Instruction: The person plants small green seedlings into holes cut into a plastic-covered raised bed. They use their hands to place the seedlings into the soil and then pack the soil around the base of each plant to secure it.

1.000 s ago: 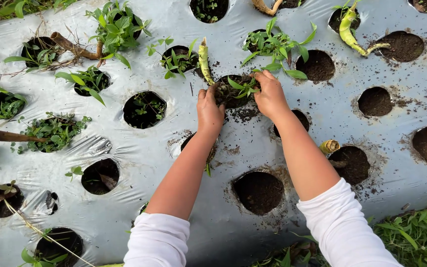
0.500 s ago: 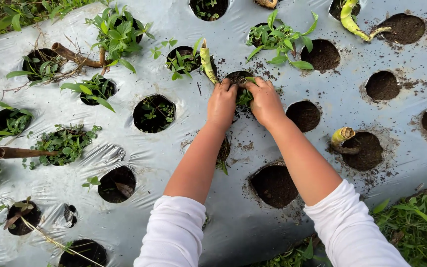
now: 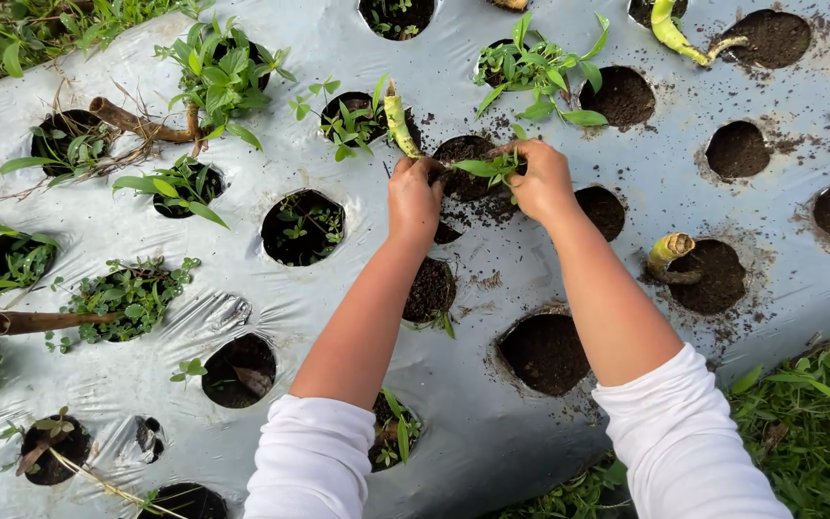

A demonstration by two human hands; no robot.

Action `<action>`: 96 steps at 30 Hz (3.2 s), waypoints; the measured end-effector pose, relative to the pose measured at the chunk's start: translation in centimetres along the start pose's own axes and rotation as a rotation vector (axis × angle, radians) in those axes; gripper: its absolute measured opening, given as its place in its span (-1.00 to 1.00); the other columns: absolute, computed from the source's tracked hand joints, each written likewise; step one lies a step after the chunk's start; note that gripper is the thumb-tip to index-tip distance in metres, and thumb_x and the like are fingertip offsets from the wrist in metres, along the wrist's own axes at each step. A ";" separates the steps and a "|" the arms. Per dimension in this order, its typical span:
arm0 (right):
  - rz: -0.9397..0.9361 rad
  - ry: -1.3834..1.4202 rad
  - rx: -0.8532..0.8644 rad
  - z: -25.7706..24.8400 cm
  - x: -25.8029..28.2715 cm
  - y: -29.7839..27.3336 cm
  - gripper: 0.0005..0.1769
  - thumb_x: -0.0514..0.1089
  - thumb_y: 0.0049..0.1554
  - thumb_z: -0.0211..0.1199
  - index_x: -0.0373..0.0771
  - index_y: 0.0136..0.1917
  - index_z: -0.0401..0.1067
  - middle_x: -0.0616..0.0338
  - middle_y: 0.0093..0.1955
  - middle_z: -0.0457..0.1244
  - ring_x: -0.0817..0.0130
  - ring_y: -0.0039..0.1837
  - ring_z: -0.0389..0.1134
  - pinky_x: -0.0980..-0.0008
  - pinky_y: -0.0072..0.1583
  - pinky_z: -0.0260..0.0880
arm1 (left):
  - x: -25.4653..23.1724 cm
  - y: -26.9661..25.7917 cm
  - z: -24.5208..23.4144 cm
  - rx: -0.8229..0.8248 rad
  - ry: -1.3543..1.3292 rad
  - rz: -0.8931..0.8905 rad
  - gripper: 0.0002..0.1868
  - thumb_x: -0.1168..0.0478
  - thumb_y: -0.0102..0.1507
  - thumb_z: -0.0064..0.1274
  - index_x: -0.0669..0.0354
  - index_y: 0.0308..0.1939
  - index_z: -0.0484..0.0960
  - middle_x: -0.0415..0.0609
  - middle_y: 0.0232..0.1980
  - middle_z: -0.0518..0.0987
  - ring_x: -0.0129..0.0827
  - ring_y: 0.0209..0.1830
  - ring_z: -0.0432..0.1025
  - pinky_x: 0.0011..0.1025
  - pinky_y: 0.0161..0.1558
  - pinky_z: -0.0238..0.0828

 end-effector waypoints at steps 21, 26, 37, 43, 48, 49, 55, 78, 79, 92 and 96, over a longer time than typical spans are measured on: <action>0.206 0.058 0.651 -0.4 11.7 -10.5 -0.32 -0.69 0.04 0.05 -0.35 0.38 0.41 -0.29 0.52 0.13 -0.25 0.57 0.08 -0.17 0.56 0.03 | 2.8 -6.8 -1.5 0.393 0.210 0.158 -0.72 0.33 0.18 0.26 0.14 -0.01 0.72 0.01 -0.18 0.63 -0.08 -0.15 0.63 -0.29 -0.23 0.67; -0.150 -0.345 0.832 1.6 15.9 -13.7 -0.31 -0.64 0.03 0.05 -0.34 0.42 0.37 -0.23 0.58 0.05 -0.14 0.62 0.00 -0.10 0.59 -0.04 | 3.6 -10.6 -3.7 0.454 0.345 0.163 -0.72 0.34 0.15 0.24 0.14 -0.04 0.72 -0.01 -0.17 0.59 -0.05 -0.13 0.61 -0.24 -0.16 0.67; 0.166 0.124 0.685 1.1 15.0 -13.4 -0.36 -0.71 0.10 -0.11 -0.45 0.40 0.31 -0.16 0.39 0.24 -0.05 0.54 0.15 -0.07 0.58 0.06 | 1.2 -13.8 -8.0 0.300 0.221 0.104 -0.68 0.39 0.17 0.21 0.33 0.02 0.67 0.11 -0.12 0.55 0.02 -0.09 0.60 -0.24 -0.08 0.63; -0.382 -0.288 0.497 3.2 16.6 -15.0 -0.48 -0.64 0.10 -0.02 -0.60 0.33 0.37 -0.48 0.39 0.21 -0.39 0.45 0.19 -0.27 0.41 0.27 | 1.6 -15.5 -4.7 0.146 0.499 0.336 -0.63 0.39 0.17 0.23 0.25 0.07 0.66 0.18 0.00 0.58 0.06 0.08 0.57 -0.19 0.21 0.49; 0.002 0.002 0.527 0.5 14.6 -13.4 -0.36 -0.72 0.09 -0.23 -0.55 0.36 0.35 -0.41 0.48 0.14 -0.15 0.60 0.04 -0.11 0.59 -0.07 | 2.2 -14.9 -4.6 0.147 0.211 0.182 -0.65 0.35 0.13 0.26 0.20 0.00 0.64 0.07 -0.12 0.52 0.12 -0.08 0.57 -0.13 -0.03 0.61; 0.008 0.004 0.529 1.0 12.7 -13.3 -0.36 -0.72 0.09 -0.23 -0.55 0.36 0.35 -0.41 0.48 0.14 -0.15 0.60 0.04 -0.11 0.59 -0.07 | 2.4 -14.7 -4.3 0.153 0.212 0.180 -0.65 0.35 0.13 0.26 0.20 0.00 0.64 0.07 -0.12 0.52 0.12 -0.08 0.57 -0.13 -0.03 0.61; -0.044 -0.136 0.460 2.1 9.3 -14.3 -0.28 -0.64 0.08 -0.08 -0.27 0.44 0.36 -0.36 0.59 -0.01 -0.35 0.60 -0.03 -0.27 0.49 0.16 | 1.9 -15.2 -2.9 0.146 0.381 0.155 -0.50 0.33 0.04 0.36 0.22 0.05 0.60 0.11 0.04 0.50 0.08 0.10 0.53 -0.19 0.15 0.53; -0.525 0.079 1.769 3.3 5.9 -44.6 -0.63 -0.03 0.23 -0.04 -0.27 0.15 0.42 -0.10 0.54 0.09 -0.21 0.40 0.08 -0.23 0.27 0.17 | 0.7 -39.5 -0.4 1.199 0.130 0.305 -0.73 0.33 0.16 0.01 0.11 -0.09 0.68 0.14 0.05 0.58 0.06 -0.09 0.50 -0.13 0.02 0.46; -0.528 0.077 1.770 2.2 7.6 -42.7 -0.63 -0.03 0.23 -0.04 -0.27 0.15 0.42 -0.10 0.54 0.09 -0.21 0.40 0.08 -0.23 0.27 0.17 | 0.6 -39.5 -0.3 1.196 0.130 0.305 -0.73 0.33 0.16 0.01 0.11 -0.09 0.68 0.14 0.05 0.58 0.06 -0.09 0.50 -0.13 0.02 0.46; -0.383 -0.009 0.704 -0.2 8.9 -21.9 -0.75 -0.21 0.19 0.28 -0.29 0.14 0.49 0.04 0.12 0.30 0.05 0.23 0.38 0.23 0.16 0.49 | 1.9 -19.5 -4.6 0.237 0.686 0.324 -0.62 0.32 0.11 0.26 0.09 0.01 0.62 0.14 0.06 0.49 0.03 0.01 0.52 -0.18 0.13 0.46; -0.488 0.171 1.050 -2.4 10.3 -23.7 -0.75 -0.21 0.12 0.35 -0.20 0.10 0.50 0.06 0.16 0.26 -0.07 0.18 0.36 0.03 0.10 0.49 | -2.3 -20.6 -4.8 0.477 0.128 0.195 -0.73 0.41 0.16 0.18 -0.04 -0.13 0.69 -0.15 -0.14 0.57 -0.21 -0.14 0.59 -0.36 -0.03 0.56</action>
Point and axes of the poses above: each hand's wrist, its own y-axis towards the middle knuckle, its own z-axis out of the palm, x = y × z, the point moved 5 cm from there along y, towards the middle knuckle
